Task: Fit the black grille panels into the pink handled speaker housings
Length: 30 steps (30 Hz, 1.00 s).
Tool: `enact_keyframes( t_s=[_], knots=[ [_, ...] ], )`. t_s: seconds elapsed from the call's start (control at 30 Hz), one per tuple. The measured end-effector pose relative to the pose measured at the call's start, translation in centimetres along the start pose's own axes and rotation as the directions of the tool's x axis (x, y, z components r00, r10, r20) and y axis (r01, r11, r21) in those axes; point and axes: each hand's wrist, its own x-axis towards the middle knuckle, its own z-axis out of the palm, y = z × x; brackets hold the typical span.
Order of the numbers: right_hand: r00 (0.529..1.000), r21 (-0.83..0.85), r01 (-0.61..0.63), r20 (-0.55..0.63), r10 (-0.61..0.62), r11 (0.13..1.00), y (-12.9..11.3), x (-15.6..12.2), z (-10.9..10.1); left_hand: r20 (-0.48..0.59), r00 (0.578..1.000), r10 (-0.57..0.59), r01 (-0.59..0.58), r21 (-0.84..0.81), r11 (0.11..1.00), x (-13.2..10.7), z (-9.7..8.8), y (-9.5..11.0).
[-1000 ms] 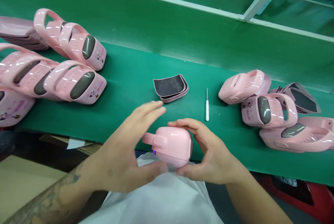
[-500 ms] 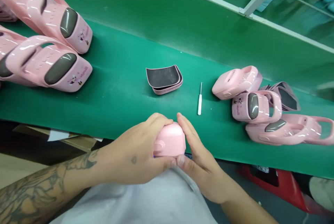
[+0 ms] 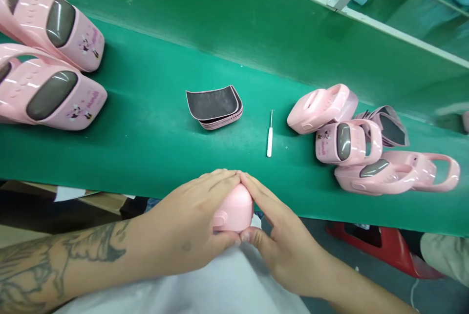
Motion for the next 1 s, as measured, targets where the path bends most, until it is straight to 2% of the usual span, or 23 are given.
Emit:
enact_keyframes(
  t_s=[0.1,0.2,0.43,0.57,0.63,0.73,0.8,0.87,0.93,1.0],
  knots=[
    [0.999,0.034,-0.02,0.029,0.019,0.999,0.4,0.0,-0.3,0.087,0.995,0.04,-0.051,0.121,0.991,-0.1,0.2,-0.4],
    [0.999,0.071,-0.035,0.036,0.032,0.997,0.9,0.1,-0.5,0.075,0.991,0.112,-0.125,0.187,0.974,-0.2,0.2,-0.7],
    [0.987,0.027,0.155,-0.051,-0.153,0.988,1.7,0.3,0.2,0.045,0.977,0.209,-0.214,0.232,0.949,0.7,0.1,-0.8],
    [0.985,0.033,0.161,-0.07,-0.159,0.986,1.7,0.7,-0.2,0.057,0.969,0.242,-0.249,0.241,0.938,1.5,-0.1,-0.8],
    [0.988,0.049,0.15,-0.044,-0.148,0.987,1.9,0.9,-0.9,0.097,0.983,0.157,-0.175,0.214,0.961,2.1,-0.5,-0.6],
    [0.993,0.055,0.117,-0.004,-0.117,0.992,1.9,1.5,-1.6,0.195,0.977,-0.083,0.047,0.182,0.982,2.9,-1.6,0.2],
    [0.989,0.023,0.135,-0.063,-0.134,0.991,1.4,2.4,-1.3,0.219,0.948,-0.23,0.19,0.191,0.963,3.1,-2.4,0.7],
    [0.959,0.002,0.205,-0.203,-0.2,0.979,0.6,3.7,-0.4,0.202,0.92,-0.335,0.295,0.201,0.934,3.0,-2.6,1.1],
    [0.906,-0.001,0.239,-0.361,-0.223,0.971,-0.3,5.0,0.7,0.185,0.918,-0.35,0.312,0.205,0.928,2.6,-2.1,1.1],
    [0.868,0.014,0.21,-0.463,-0.18,0.978,-0.9,6.0,1.8,0.163,0.953,-0.256,0.217,0.224,0.95,2.1,-1.2,1.0]
  ],
)
